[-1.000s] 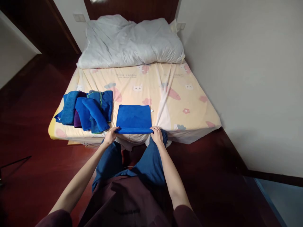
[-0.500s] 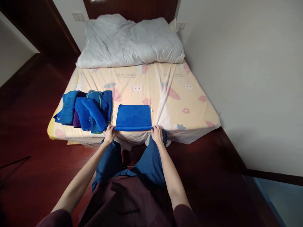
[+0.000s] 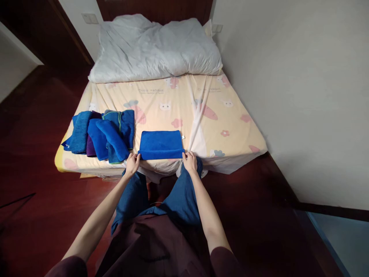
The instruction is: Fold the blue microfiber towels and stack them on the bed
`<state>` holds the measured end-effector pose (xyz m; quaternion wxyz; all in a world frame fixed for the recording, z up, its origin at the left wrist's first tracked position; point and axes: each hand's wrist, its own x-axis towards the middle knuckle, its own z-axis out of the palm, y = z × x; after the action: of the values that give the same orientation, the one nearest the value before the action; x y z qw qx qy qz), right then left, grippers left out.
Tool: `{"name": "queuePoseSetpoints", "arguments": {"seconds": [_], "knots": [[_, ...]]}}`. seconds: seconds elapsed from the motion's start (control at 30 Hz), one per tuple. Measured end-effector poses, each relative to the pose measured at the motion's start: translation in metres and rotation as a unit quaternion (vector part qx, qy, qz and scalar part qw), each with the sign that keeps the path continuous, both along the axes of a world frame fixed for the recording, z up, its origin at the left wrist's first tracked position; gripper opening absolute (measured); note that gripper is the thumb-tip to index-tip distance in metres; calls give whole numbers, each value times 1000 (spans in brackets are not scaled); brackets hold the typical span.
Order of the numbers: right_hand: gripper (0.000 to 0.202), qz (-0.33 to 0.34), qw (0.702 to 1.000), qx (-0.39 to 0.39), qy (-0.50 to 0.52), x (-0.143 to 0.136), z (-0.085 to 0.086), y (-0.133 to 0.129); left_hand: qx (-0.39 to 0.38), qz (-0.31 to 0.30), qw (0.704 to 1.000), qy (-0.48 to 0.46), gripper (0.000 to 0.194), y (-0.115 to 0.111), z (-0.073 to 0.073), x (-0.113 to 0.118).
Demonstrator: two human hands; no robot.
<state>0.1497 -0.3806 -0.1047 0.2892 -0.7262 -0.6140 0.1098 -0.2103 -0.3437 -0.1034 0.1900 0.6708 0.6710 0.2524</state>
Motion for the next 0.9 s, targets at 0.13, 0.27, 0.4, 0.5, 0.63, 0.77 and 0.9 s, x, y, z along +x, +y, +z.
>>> {"name": "queuePoseSetpoints", "arguments": {"seconds": [0.13, 0.27, 0.4, 0.5, 0.63, 0.77, 0.9], "knots": [[37, -5, 1000, -4, -19, -1, -4, 2, -13, 10, 1000, 19, 36, 1, 1, 1], [33, -4, 1000, 14, -11, -2, -1, 0, -8, 27, 999, 24, 30, -3, 1, 1], [33, 16, 996, 82, -8, -4, 7, -8, 65, -16, 996, 57, 32, -12, 4, 1], [36, 84, 992, 92, -16, -7, 10, -13, 80, -126, 986, 68, 36, -15, 6, 2], [41, 160, 984, 70, -44, -10, 6, -12, 78, -217, 970, 74, 45, -12, 3, 6], [47, 179, 981, 23, -77, -11, -1, -6, 46, -223, 967, 115, 60, -6, -2, 6], [51, 172, 980, 2, -97, -10, -7, -3, 20, -228, 961, 154, 69, -3, -6, 3]]}}
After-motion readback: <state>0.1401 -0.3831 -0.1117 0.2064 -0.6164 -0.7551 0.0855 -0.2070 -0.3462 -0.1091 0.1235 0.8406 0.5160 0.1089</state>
